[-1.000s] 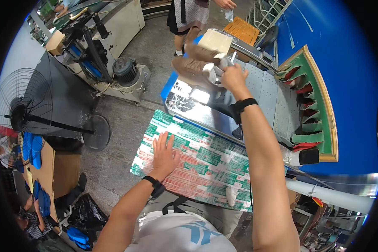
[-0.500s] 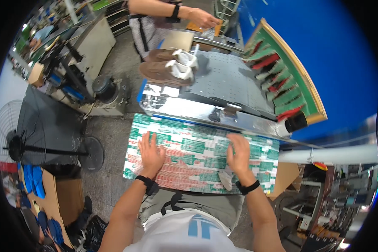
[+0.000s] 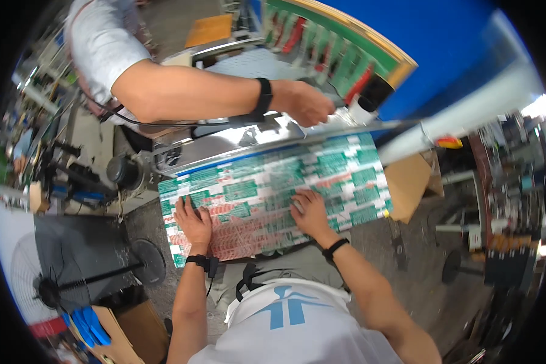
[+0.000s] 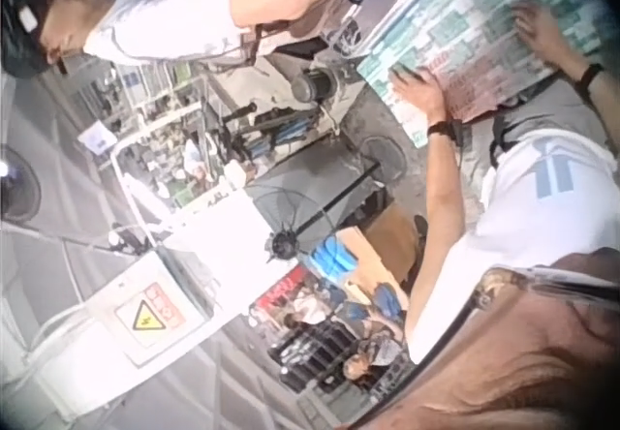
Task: Operating an industrial machine to assemble shoe components.
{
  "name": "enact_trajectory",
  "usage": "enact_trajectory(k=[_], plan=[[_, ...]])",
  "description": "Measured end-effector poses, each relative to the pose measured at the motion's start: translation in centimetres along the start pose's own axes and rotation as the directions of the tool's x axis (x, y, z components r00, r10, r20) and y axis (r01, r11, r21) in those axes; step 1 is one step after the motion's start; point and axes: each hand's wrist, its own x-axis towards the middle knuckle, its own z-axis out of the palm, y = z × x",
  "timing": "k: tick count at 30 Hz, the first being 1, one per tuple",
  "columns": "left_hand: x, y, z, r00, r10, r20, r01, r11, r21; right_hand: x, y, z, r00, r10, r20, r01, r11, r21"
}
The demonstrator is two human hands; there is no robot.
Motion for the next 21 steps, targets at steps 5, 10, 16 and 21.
enact_trajectory(k=[5, 10, 16, 21], plan=[[0.0, -0.7, 0.7, 0.999, 0.039, -0.026, -0.040, 0.999, -0.030, -0.4, 0.0, 0.1, 0.995, -0.010, -0.103, 0.017, 0.998, 0.062], [0.0, -1.3, 0.7, 0.999, 0.042, 0.010, -0.042, 0.999, -0.015, -0.4, -0.8, 0.0, 0.984, -0.008, -0.180, 0.023, 0.997, 0.079], [0.0, -1.8, 1.0, 0.997, 0.072, -0.003, -0.072, 0.997, -0.020, -0.4, -0.7, 0.1, 0.985, 0.018, -0.172, -0.002, 0.996, 0.093], [-0.1, -2.0, 1.2, 0.998, 0.056, 0.000, -0.056, 0.998, -0.014, -0.2, -1.0, 0.0, 0.989, 0.079, -0.126, -0.065, 0.992, 0.109]])
